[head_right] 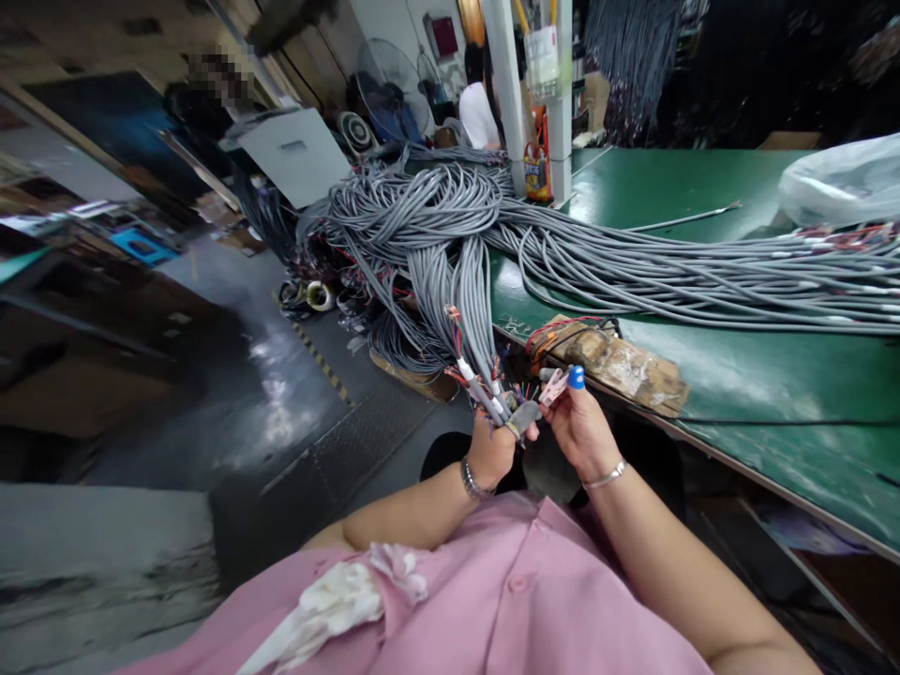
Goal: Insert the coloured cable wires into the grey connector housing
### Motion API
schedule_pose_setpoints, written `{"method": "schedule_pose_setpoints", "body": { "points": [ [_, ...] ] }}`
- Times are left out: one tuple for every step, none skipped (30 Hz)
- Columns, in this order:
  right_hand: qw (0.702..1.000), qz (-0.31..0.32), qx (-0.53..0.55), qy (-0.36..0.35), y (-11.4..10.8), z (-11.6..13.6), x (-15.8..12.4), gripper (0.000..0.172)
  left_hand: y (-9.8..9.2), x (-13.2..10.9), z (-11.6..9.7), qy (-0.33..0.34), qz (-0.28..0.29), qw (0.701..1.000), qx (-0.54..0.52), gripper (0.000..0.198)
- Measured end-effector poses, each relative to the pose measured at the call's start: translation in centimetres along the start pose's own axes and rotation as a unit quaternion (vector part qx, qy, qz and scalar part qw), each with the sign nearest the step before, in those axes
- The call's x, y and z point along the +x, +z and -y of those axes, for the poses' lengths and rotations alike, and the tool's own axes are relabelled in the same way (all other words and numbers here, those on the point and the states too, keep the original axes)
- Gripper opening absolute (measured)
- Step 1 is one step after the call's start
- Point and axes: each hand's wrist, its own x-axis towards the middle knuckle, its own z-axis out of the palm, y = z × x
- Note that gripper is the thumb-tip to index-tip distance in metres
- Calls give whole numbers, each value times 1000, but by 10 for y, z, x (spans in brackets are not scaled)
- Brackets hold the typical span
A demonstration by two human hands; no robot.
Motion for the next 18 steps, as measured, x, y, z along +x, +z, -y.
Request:
{"method": "schedule_pose_setpoints", "body": {
  "points": [
    [1000,13,2,8,-1,-1,-1,42,0,-1,1,0,-2,1000,-3,39],
    [1000,26,2,16,-3,-1,-1,46,-1,-1,1,-2,-3,1000,-7,39],
    [999,37,2,25,-4,0,-2,50,-1,-2,1,-3,-4,1000,-11,40],
    [998,46,0,33,-6,0,-4,54,-2,-2,1,-4,-3,1000,-14,40],
    [998,55,-5,41,-8,1,-6,56,-3,-3,1,-3,0,1000,-18,39],
    [997,65,-11,50,-10,2,-9,57,-4,-3,1,-2,6,1000,-23,39],
    [995,78,-20,58,-11,3,-13,57,-5,-4,1,-1,14,999,-29,39],
    [993,94,-31,66,-13,4,-17,56,-7,-4,1,0,23,999,-35,38],
    [990,112,-46,71,-15,4,-21,53,-8,-5,1,0,31,999,-41,39],
    [986,133,-62,74,-17,4,-25,49,-10,-5,2,-1,38,998,-46,39],
    [982,152,-80,75,-18,4,-29,45,-11,-6,2,-3,43,998,-50,40],
    [978,169,-95,72,-20,3,-33,41,-13,-7,3,-5,45,998,-50,40],
    [975,181,-108,66,-21,3,-35,38,-15,-9,3,-8,40,998,-48,39],
    [973,189,-118,61,-22,2,-37,36,-17,-10,4,-11,34,998,-43,38],
    [972,191,-125,58,-22,2,-38,34,-19,-11,5,-13,27,999,-35,36],
    [972,190,-130,55,-21,2,-39,33,-21,-12,6,-16,21,999,-28,35],
    [971,188,-134,52,-20,2,-39,32,-23,-13,7,-18,17,999,-22,35],
    [971,187,-139,49,-17,2,-39,33,-24,-14,7,-17,17,1000,-20,34]
  ]
}}
